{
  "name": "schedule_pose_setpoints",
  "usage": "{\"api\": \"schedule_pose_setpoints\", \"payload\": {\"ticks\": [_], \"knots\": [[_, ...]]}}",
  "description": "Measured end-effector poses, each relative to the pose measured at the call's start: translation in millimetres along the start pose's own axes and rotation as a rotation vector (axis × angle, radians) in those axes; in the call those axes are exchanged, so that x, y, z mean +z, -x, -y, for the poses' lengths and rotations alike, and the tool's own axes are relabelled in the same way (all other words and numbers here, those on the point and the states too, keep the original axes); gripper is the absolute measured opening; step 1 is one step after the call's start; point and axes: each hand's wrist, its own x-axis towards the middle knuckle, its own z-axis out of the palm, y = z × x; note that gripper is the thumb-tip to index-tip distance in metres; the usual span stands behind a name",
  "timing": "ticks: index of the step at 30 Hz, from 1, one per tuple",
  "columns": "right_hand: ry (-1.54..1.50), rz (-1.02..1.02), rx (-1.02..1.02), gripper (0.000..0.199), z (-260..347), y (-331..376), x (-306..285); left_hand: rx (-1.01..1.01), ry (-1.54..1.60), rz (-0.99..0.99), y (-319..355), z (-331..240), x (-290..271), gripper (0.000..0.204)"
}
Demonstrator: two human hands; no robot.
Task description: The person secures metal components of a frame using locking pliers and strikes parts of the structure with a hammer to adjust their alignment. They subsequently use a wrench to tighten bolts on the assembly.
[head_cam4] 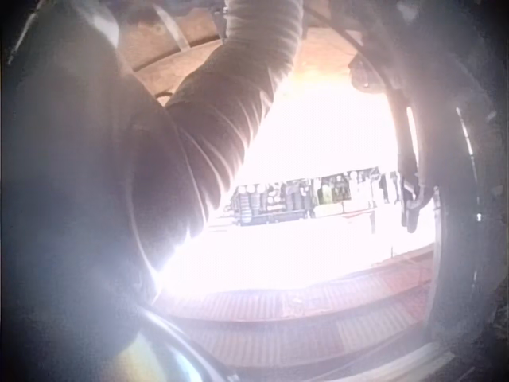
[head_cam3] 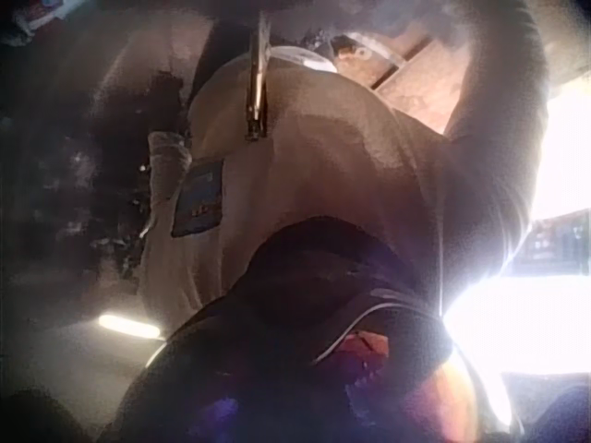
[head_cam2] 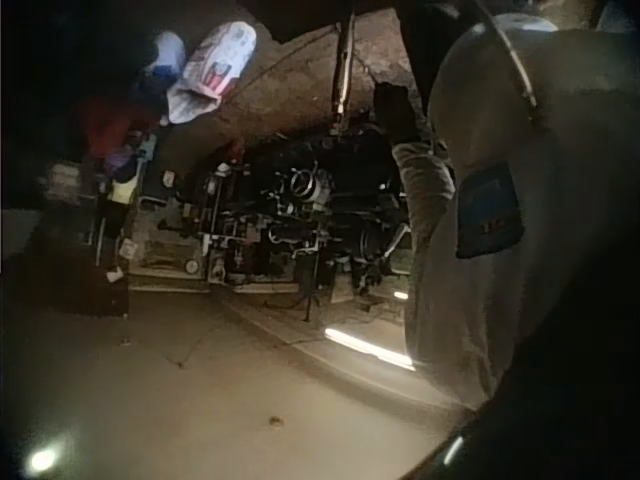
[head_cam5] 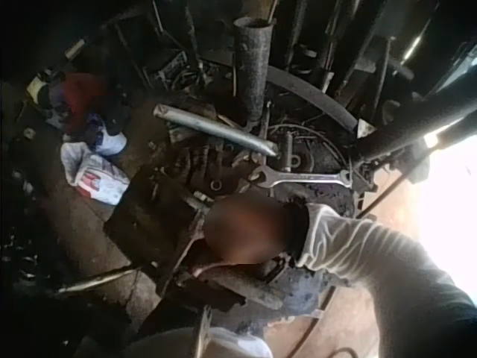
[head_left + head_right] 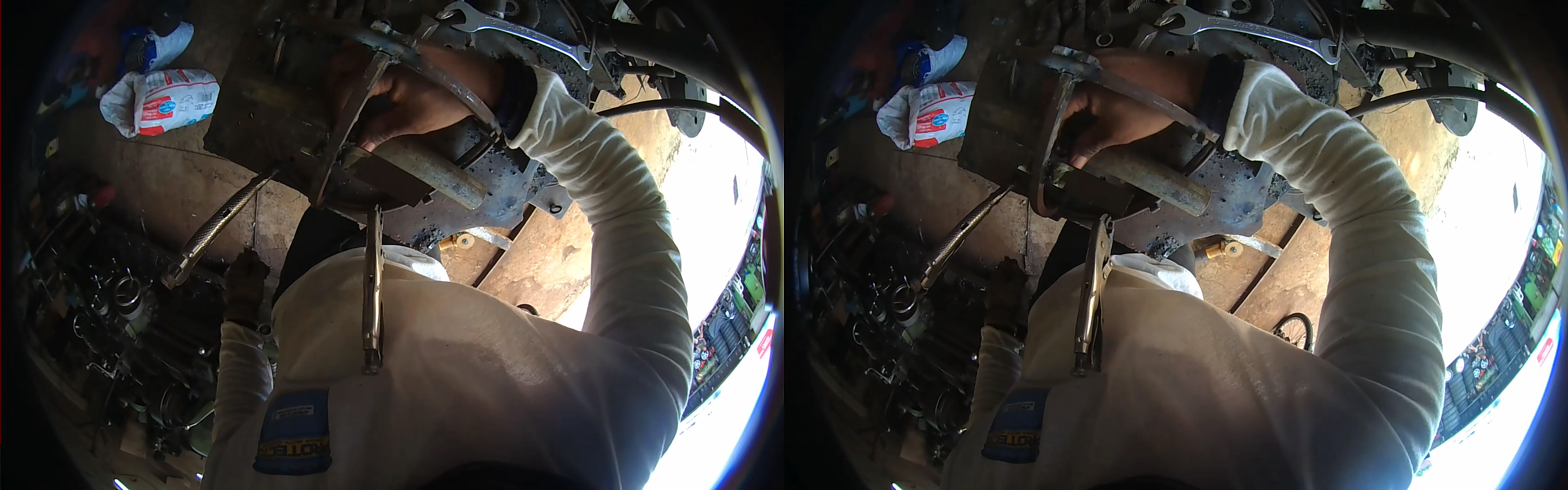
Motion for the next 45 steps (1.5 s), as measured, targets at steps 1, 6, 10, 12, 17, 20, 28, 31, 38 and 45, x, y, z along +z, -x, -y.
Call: {"api": "schedule_pose_setpoints", "payload": {"ticks": [1, 6, 10, 12, 17, 20, 28, 31, 38, 45], "knots": [[0.050, -0.060, -0.049, 0.025, -5, -1, 2, 0.031, -0.018, -0.012, -1, 3, -1, 0.021], [0.053, -0.120, -0.192, 0.022, 0, 2, 2, 0.085, -0.195, 0.058, -4, 5, -4, 0.019], [0.006, -0.019, -0.074, 0.023, -2, -2, 1, 0.336, -0.385, -0.022, -2, 0, -9, 0.014], [0.011, 0.009, -0.034, 0.024, -2, -1, 1, 0.366, -0.417, 0.010, -4, -8, -13, 0.013], [0.075, -0.044, -0.134, 0.022, 4, 3, -3, 0.166, -0.332, 0.080, -10, -13, -13, 0.013], [0.130, -0.073, -0.123, 0.022, -3, 3, 4, 0.179, -0.287, 0.038, -5, -8, -11, 0.014], [0.025, 0.023, -0.019, 0.032, -11, 0, 3, 0.008, -0.060, 0.030, -5, -5, -7, 0.017], [0.350, -0.114, -0.058, 0.038, -15, 7, -12, 0.084, -0.083, -0.007, -7, -8, -10, 0.017], [0.974, -0.558, 0.035, 0.030, 13, 75, -80, 0.136, -0.113, 0.036, -3, 2, -3, 0.019], [0.851, -0.500, 0.493, 0.031, 19, 111, -58, 0.504, -0.569, 0.087, -1, -6, -24, 0.027]]}}
